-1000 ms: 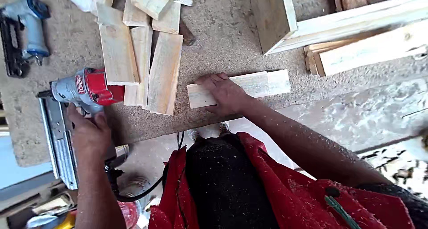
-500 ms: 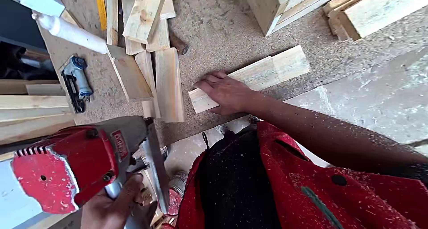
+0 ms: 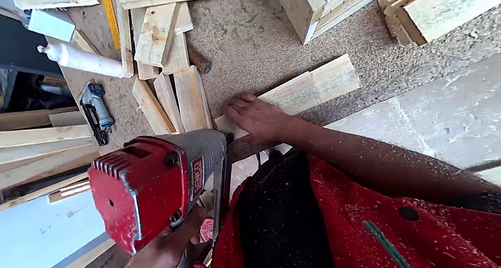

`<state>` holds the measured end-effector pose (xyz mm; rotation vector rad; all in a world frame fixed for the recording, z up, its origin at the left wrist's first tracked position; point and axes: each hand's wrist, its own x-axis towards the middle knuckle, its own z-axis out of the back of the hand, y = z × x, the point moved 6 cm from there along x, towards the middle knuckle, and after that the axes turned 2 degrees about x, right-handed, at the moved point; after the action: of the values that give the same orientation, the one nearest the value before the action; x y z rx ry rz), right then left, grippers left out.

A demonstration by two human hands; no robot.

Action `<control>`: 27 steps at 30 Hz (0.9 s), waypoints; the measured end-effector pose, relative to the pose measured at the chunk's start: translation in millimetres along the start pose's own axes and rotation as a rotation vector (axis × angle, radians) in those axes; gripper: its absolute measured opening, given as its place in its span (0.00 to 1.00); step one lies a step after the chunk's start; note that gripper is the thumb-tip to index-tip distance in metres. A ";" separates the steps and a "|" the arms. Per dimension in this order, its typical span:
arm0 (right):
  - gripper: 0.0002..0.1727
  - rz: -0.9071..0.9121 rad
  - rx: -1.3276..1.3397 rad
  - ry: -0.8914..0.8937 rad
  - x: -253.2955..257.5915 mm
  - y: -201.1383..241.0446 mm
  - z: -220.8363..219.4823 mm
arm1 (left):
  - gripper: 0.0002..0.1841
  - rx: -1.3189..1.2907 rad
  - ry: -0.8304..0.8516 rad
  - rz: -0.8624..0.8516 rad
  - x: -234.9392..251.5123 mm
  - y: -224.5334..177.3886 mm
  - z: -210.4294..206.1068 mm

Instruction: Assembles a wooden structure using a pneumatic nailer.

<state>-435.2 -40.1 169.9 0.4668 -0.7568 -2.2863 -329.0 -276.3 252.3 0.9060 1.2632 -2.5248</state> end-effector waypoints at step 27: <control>0.50 0.084 0.049 -0.404 -108.4 -160.6 -0.2 | 0.16 0.050 0.041 -0.014 45.0 -63.5 -27.6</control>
<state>-436.7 132.3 81.4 -0.0118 -1.0080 -2.3136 -378.7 -210.4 255.4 0.9678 1.2270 -2.5723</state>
